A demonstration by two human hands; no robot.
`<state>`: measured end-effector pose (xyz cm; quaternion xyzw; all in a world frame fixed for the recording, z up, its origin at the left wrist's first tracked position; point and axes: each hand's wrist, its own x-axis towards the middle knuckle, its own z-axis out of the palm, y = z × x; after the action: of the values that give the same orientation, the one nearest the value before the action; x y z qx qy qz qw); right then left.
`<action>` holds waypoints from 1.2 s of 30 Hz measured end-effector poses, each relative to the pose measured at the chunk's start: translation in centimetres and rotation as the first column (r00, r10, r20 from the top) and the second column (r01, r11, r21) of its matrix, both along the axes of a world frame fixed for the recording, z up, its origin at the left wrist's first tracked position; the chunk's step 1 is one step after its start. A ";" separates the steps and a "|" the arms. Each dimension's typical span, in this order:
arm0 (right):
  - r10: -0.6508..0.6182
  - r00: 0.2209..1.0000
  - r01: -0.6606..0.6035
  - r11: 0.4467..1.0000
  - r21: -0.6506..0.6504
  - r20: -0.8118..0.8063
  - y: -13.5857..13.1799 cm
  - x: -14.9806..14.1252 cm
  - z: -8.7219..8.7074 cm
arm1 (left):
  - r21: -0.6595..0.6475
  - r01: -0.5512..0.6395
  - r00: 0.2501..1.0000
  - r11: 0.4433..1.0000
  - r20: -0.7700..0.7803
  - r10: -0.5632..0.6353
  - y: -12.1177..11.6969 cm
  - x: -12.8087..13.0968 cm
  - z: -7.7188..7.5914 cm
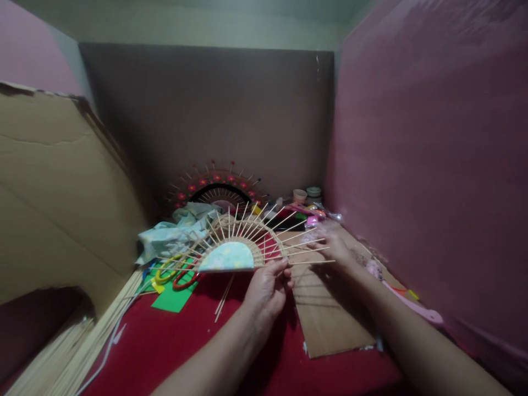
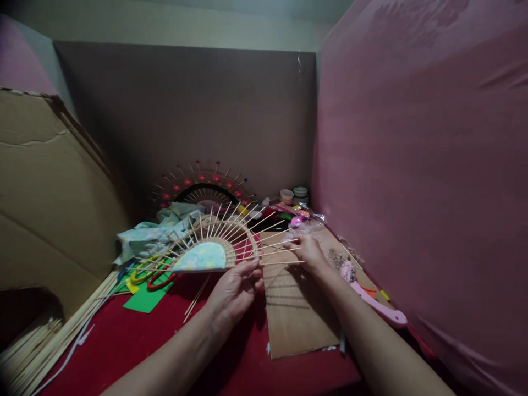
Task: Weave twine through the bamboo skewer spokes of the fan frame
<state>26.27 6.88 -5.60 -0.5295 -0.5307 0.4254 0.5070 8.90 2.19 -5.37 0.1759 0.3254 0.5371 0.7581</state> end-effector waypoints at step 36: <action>0.120 0.976 -0.138 0.987 -0.085 -0.184 -1.3 -3.0 0.0 | 0.072 0.018 0.999 0.997 0.028 -0.020 -0.6 0.1 1.2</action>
<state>23.30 5.56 -5.59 -0.4776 -0.4951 0.5284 0.4975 8.95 1.56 -4.19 0.1984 0.2931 0.5437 0.7610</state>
